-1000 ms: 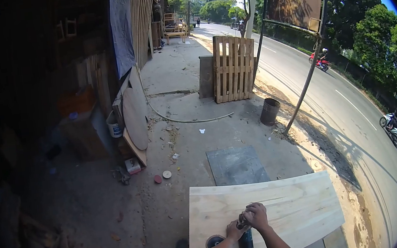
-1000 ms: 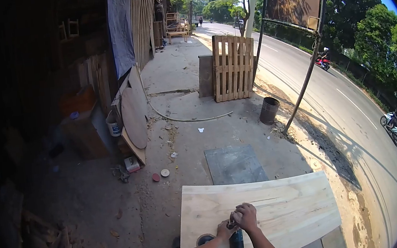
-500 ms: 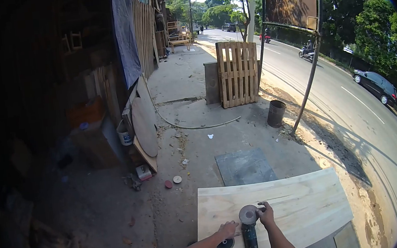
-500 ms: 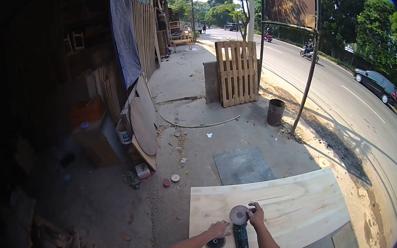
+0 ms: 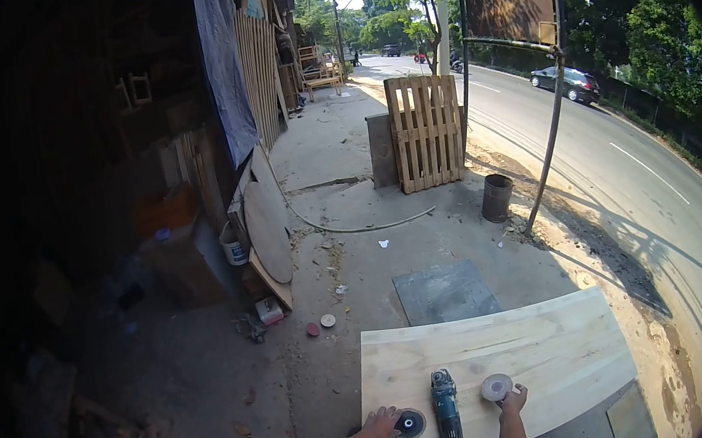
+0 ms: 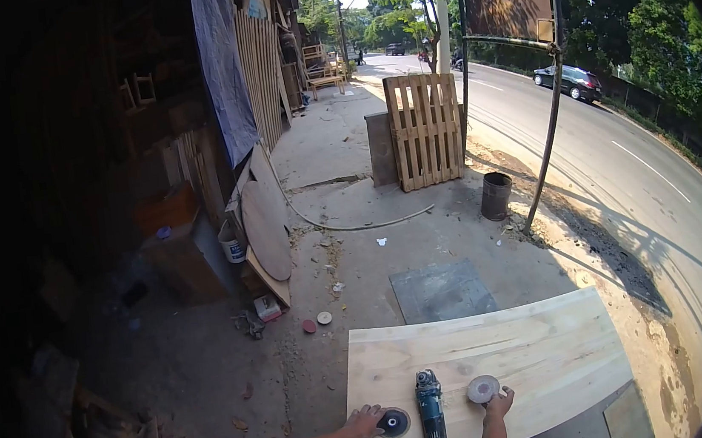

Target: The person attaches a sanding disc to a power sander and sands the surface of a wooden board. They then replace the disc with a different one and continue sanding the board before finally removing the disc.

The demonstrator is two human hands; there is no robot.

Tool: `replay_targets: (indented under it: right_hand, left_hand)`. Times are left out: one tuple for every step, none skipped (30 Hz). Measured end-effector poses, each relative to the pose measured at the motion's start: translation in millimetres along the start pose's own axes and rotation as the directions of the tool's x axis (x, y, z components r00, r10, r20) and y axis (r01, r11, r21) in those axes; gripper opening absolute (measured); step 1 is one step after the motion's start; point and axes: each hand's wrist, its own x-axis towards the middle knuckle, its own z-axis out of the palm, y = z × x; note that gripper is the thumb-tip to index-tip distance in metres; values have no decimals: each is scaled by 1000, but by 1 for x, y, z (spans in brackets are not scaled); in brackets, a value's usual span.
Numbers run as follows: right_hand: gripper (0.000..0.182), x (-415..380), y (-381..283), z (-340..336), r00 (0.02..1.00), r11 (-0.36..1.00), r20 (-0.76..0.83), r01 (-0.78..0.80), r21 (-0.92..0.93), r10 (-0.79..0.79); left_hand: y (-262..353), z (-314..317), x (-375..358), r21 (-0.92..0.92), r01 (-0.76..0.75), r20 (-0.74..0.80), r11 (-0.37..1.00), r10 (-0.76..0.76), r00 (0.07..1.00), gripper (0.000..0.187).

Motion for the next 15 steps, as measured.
replay_targets:
  right_hand:
    - [48, 2, 7, -11, 1000, 999, -28, -3, -42, 2]
    - [47, 0, 9, -19, 998, 996, -58, -9, -85, 4]
    - [47, -2, 11, -24, 999, 993, -45, -7, -117, 2]
    - [46, -2, 12, -29, 1000, 989, -31, -4, -149, 0]
    - [45, -4, 12, -33, 1000, 983, -18, -2, -183, -1]
    - [44, 1, 22, -38, 991, 938, -42, 104, -330, -125]
    - [42, 6, 32, -41, 967, 859, -47, 198, -472, -249]
    - [41, 10, 38, -44, 929, 749, -32, 276, -602, -368]
    - [40, -1, 35, -39, 860, 658, -104, 298, -692, -499]
    - [38, -23, 26, -26, 766, 559, -157, 296, -774, -624]
    - [37, -50, 9, -12, 649, 456, -188, 272, -848, -737]
    - [35, -66, -1, -3, 626, 439, -79, 444, -781, -776]
    - [34, -79, -9, 4, 583, 412, 23, 601, -685, -812]
    - [32, -93, -16, 12, 520, 376, 115, 736, -563, -846]
    - [32, -111, -23, 23, 617, 476, 174, 731, -488, -768]
  left_hand:
    - [2, -2, 0, 17, -11, -11, 1000, 11, 1000, 63]
    - [3, -2, 0, 34, -22, -20, 999, 23, 1000, 62]
    - [4, -1, 1, 50, -35, -28, 998, 36, 999, 60]
    - [3, 3, 5, 73, -64, -30, 995, 67, 997, 60]
    - [0, 10, 10, 94, -93, -29, 991, 96, 995, 60]
    - [-2, 13, 13, 114, -122, -25, 986, 125, 992, 60]
    - [-3, 16, 17, 118, -139, -19, 983, 142, 990, 59]
    - [-3, 18, 20, 121, -156, -13, 980, 158, 987, 58]
    - [-2, 20, 20, 125, -172, -6, 977, 174, 985, 57]
    - [-1, 19, 18, 108, -168, -9, 980, 170, 985, 54]
    - [1, 14, 15, 90, -163, -13, 983, 165, 986, 52]
    - [4, 8, 12, 73, -158, -19, 985, 159, 987, 50]
    - [7, 4, 9, 45, -150, -30, 988, 152, 988, 49]
    - [10, 0, 4, 17, -143, -41, 990, 143, 989, 48]
    - [12, -2, 2, -11, -135, -51, 991, 135, 990, 47]
